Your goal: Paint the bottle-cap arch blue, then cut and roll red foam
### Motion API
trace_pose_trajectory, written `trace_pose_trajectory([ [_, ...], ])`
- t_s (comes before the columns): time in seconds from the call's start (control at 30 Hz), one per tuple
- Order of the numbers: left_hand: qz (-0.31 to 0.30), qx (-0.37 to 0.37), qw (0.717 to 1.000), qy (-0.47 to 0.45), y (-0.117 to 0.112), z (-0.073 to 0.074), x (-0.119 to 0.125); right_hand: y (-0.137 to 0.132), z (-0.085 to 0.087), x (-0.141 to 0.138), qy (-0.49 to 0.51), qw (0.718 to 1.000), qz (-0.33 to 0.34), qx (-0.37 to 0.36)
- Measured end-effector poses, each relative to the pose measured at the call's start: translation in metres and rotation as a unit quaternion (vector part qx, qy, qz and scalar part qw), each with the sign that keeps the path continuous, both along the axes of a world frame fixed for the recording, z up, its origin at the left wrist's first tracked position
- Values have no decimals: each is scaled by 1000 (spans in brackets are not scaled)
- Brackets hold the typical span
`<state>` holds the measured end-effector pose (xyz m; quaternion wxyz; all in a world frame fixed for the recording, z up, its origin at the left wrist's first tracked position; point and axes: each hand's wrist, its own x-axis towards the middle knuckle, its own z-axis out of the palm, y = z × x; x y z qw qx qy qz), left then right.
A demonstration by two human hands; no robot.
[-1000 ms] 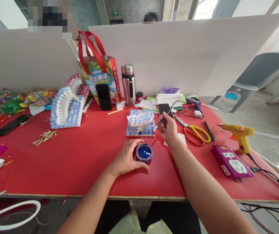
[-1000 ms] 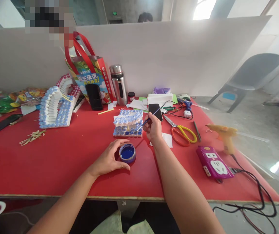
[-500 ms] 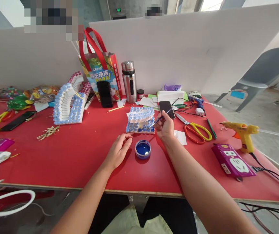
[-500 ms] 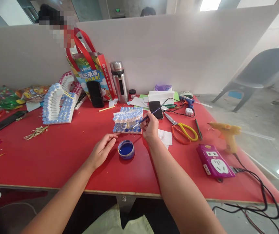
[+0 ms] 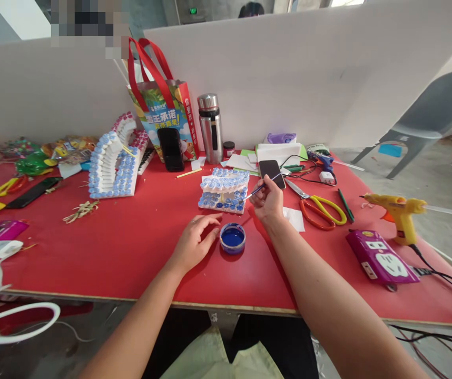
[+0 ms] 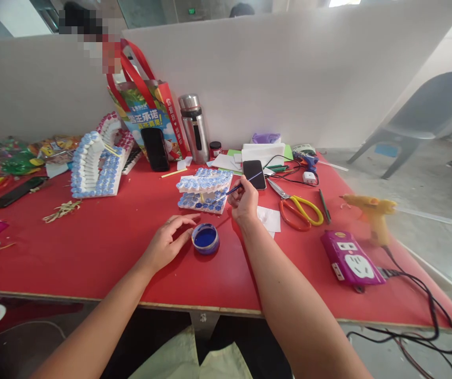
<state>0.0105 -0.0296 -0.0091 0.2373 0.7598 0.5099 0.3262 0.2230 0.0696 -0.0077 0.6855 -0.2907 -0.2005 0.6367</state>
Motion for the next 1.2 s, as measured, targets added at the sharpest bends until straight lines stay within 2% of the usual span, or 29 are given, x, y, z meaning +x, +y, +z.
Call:
trace_pose_trajectory([
  [0.1, -39, -1, 998, 53, 2, 2, 2, -1, 1, -1, 2, 1000, 10, -10],
  [0.33, -45, 25, 993, 105, 6, -4, 2, -1, 2, -3, 7, 1000, 9, -18],
  [0.6, -34, 26, 994, 97, 5, -2, 4, 1, 0, -2, 6, 1000, 15, -16],
  [0.7, -16, 19, 998, 53, 7, -3, 1, 1, 0, -3, 5, 1000, 19, -24],
  [0.9, 70, -16, 995, -67, 19, -9, -6, 2, -1, -3, 3, 999, 20, -26],
  [1.03, 157, -40, 962, -219, 34, -12, -9, 4, -3, -2, -5, 999, 22, -33],
  [1.2, 259, 38, 912, -316, 65, -15, -15, 6, -4, -1, -4, 999, 27, -24],
])
